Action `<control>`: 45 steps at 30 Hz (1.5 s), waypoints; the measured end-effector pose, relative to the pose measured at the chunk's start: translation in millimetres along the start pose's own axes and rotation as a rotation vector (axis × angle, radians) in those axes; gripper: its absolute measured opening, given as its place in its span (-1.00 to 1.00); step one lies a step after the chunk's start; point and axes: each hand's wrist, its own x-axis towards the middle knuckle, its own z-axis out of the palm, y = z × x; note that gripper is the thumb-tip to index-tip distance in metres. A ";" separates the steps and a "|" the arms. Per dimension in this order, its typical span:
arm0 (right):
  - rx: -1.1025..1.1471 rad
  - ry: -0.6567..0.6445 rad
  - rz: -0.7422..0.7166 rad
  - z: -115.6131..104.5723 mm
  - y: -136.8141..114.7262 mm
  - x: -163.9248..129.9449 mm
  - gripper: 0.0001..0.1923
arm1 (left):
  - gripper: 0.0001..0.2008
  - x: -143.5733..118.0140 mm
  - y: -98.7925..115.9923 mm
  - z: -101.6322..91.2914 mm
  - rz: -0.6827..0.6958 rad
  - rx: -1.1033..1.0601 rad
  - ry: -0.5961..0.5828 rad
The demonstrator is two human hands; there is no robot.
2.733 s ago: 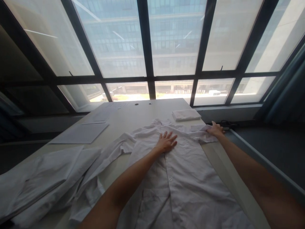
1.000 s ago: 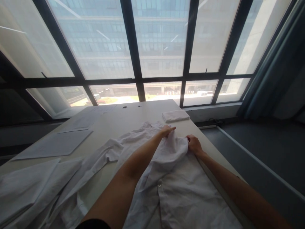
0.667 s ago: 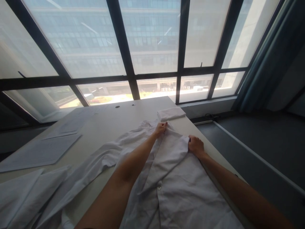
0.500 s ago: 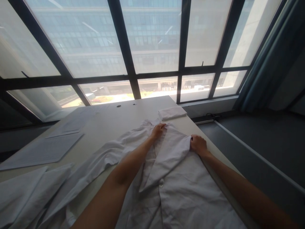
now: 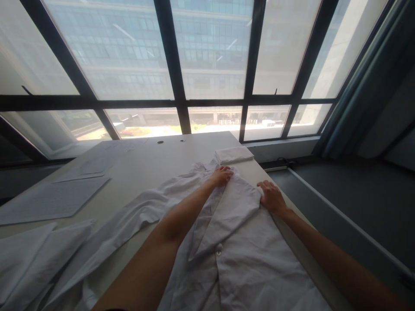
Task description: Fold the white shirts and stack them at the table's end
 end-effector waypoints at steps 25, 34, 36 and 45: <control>0.542 0.049 0.244 23.8 -5.8 7.1 -0.87 | -0.83 -74.5 22.3 -72.3 -0.203 -0.184 -0.172; 0.433 0.024 0.207 27.3 -8.2 3.6 -0.83 | -0.57 -280.3 122.0 -84.1 -0.331 -0.320 -0.145; 0.420 0.026 0.198 28.8 -7.9 3.6 -0.82 | -0.81 -288.2 129.0 -71.2 -0.375 -0.272 -0.038; 0.312 0.002 0.211 23.3 -12.6 2.6 -0.84 | -0.72 -238.1 97.4 -108.6 -0.770 -0.926 0.380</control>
